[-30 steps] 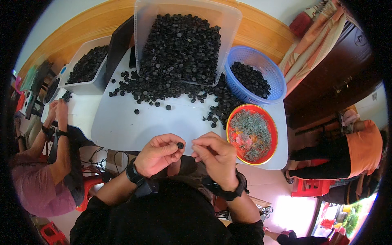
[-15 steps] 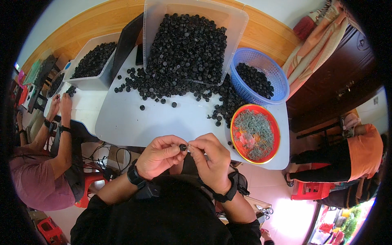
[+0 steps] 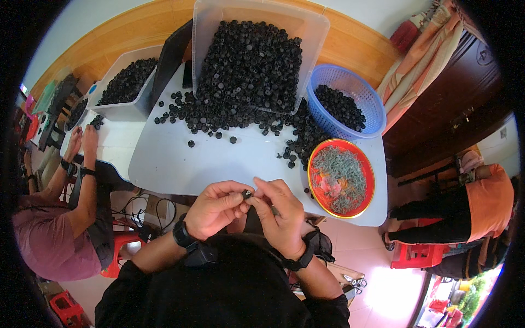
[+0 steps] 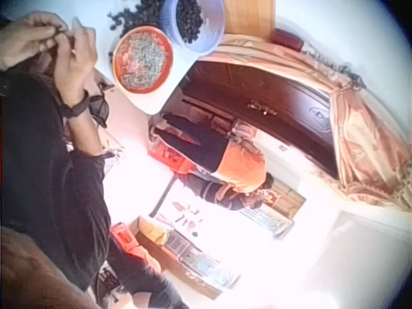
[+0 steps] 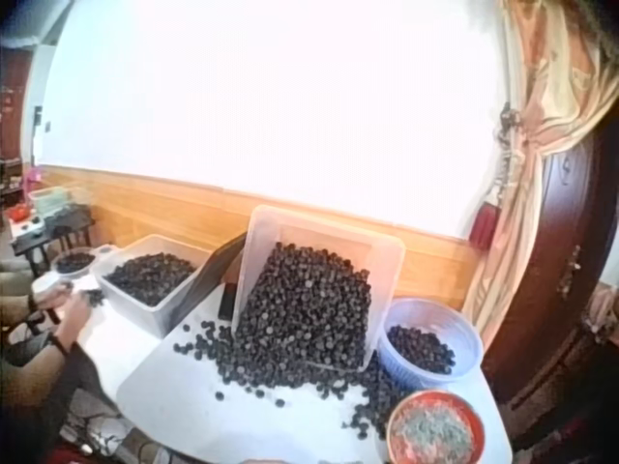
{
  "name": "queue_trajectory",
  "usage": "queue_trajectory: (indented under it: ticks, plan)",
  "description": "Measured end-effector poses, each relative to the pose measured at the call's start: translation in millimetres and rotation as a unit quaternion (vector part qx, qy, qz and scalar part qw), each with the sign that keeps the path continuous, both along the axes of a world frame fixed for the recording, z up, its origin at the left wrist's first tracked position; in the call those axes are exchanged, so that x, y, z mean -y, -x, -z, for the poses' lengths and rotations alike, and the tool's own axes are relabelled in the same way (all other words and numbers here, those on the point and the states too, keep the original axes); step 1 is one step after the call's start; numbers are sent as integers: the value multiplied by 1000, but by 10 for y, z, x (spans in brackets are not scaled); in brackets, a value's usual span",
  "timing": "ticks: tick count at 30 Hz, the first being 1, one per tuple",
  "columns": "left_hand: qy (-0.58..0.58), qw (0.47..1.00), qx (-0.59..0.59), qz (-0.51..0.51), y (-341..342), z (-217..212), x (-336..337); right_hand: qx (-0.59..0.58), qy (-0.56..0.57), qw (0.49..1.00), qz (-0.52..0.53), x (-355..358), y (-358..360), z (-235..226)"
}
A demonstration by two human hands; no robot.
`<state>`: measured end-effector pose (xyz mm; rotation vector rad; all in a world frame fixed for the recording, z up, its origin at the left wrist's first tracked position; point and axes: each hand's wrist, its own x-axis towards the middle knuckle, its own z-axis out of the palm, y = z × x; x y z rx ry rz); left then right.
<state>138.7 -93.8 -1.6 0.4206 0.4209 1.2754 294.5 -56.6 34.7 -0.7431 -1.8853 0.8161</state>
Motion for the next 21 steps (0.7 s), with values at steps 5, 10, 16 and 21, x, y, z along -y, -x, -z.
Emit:
queue_trajectory:
  ticks: [5,10,16,21]
  plan:
    - [3,1000,17,5,-25,11,-57,-70,75,995,13,23,18,89]
    - [21,1000,12,-11,-58,60,-88,-57,71,996,14,-36,77,188]
    - [23,997,-67,-4,6,78,-92,-67,108,992,10,-131,67,328]
    - [35,971,-235,-12,105,123,-153,-130,280,951,6,-215,-13,409]
